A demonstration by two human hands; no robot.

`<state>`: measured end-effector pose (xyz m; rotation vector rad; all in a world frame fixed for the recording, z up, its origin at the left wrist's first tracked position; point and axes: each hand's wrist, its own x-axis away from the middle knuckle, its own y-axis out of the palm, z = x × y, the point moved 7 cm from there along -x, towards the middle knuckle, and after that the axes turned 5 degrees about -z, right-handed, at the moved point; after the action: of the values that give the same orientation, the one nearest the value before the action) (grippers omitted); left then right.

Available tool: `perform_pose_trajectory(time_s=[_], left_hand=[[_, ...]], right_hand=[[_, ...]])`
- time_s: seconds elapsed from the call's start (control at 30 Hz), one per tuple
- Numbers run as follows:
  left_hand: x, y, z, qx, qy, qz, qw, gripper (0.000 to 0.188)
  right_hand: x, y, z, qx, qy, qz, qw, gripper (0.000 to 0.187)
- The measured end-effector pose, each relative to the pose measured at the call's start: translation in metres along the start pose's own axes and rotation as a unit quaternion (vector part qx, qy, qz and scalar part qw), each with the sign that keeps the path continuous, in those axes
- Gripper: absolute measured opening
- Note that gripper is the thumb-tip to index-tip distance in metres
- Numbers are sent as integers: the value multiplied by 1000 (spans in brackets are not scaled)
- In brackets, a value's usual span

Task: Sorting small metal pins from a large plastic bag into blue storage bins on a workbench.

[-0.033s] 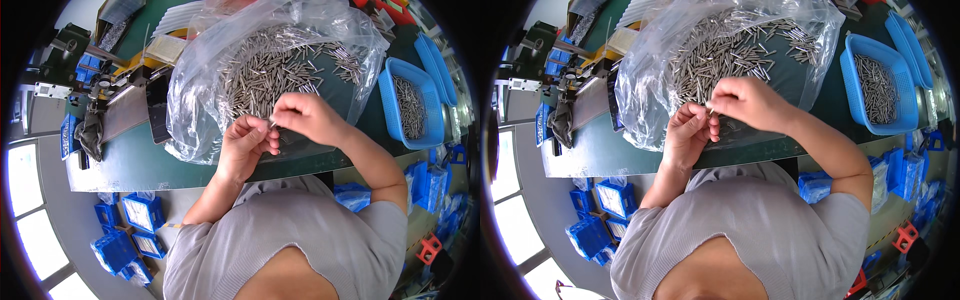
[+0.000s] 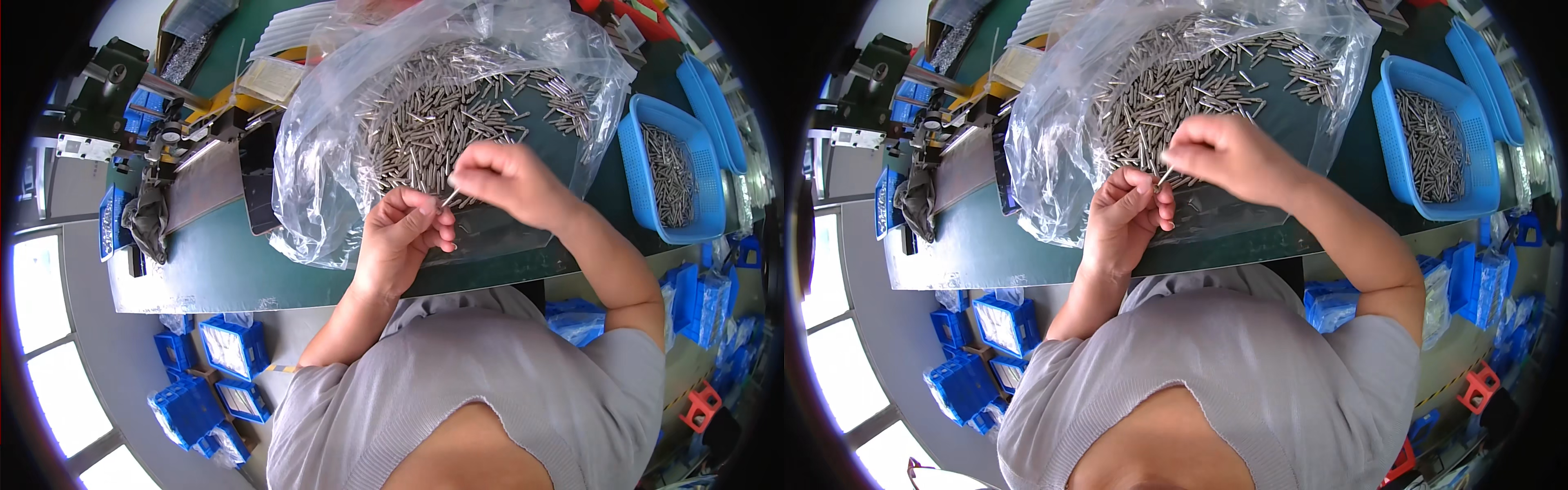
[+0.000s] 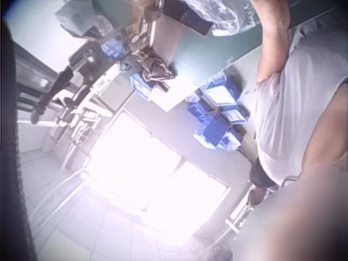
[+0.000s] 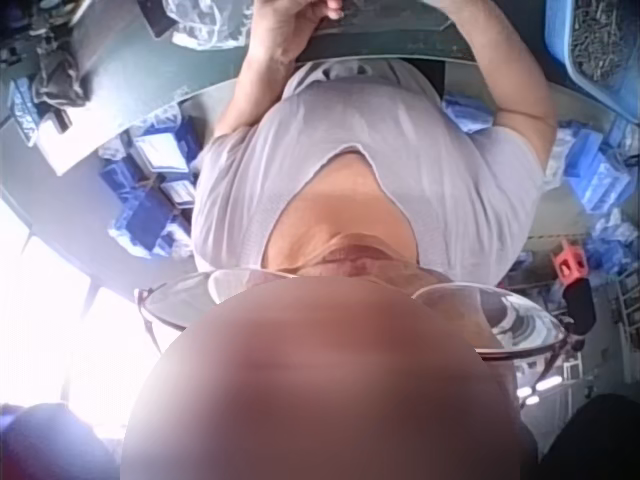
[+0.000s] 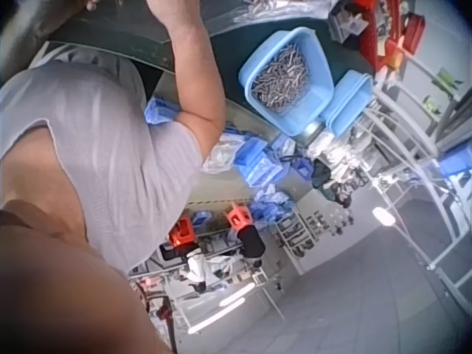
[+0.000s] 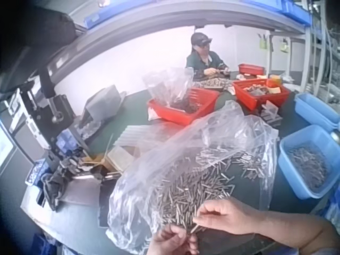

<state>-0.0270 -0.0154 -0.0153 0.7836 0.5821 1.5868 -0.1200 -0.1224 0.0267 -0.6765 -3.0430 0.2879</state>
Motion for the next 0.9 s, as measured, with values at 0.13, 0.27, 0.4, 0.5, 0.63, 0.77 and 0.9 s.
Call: perform_pose_trajectory(time_s=[0.13,0.27,0.4,0.5,0.63,0.77,0.9], left_hand=[[0,0,2,10,20,-16,1000,8],[1,-2,3,14,19,-11,1000,8],[1,-4,3,27,20,-3,999,9],[0,-2,2,30,13,-11,999,9],[1,-3,3,21,16,-1,1000,9],[0,-2,2,17,13,-12,1000,11],[0,1,1,10,2,-11,1000,12]], right_hand=[[0,-29,11,-328,82,10,941,21],[-5,-23,21,-409,93,-24,907,21],[-5,-15,20,62,92,-21,994,8],[-4,-6,-2,292,-52,-12,955,16],[-4,2,-2,404,-64,-11,913,14],[-4,-1,-5,318,-72,-8,945,10],[-2,-7,-9,127,-19,-30,991,9]])
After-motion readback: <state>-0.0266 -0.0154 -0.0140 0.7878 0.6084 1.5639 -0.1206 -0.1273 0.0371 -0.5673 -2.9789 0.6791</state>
